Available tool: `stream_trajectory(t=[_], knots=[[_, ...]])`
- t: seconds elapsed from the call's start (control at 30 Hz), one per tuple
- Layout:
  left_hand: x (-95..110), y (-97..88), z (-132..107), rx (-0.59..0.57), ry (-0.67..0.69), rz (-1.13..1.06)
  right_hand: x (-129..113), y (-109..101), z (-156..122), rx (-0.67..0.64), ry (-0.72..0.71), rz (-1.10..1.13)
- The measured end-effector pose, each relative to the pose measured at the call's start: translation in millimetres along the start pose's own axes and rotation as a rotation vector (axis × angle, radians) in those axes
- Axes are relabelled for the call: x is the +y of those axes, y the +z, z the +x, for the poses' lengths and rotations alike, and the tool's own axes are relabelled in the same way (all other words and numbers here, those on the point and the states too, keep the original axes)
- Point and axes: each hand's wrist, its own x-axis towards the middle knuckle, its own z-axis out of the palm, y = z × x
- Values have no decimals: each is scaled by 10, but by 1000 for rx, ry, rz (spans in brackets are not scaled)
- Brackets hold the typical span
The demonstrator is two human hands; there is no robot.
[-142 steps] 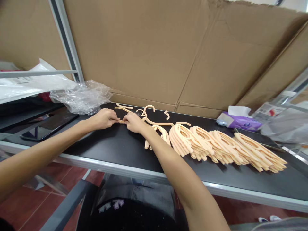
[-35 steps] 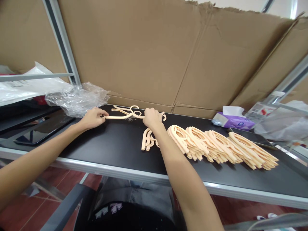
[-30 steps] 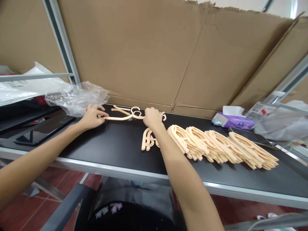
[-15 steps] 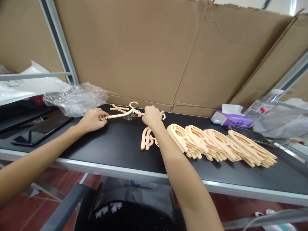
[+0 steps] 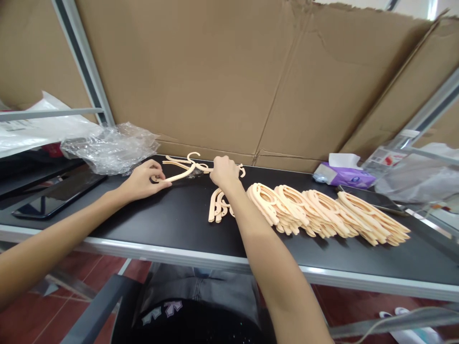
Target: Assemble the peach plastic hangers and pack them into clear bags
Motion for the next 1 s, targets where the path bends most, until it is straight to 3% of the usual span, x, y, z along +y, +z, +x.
stream_trajectory(t=[0.3,0.53,0.77,1.0], knots=[[-20,15,-5,-1,41,-143,-28,11,-22,-12,-22,13],[15,65,-17,-104,-84,-450,-71,23,-28,-26,-74,55],[6,15,4,-132,-109,-94,-40,83,1,-35,-106,92],[-80,15,19,14,60,58,-41,125,3,-6,-271,79]])
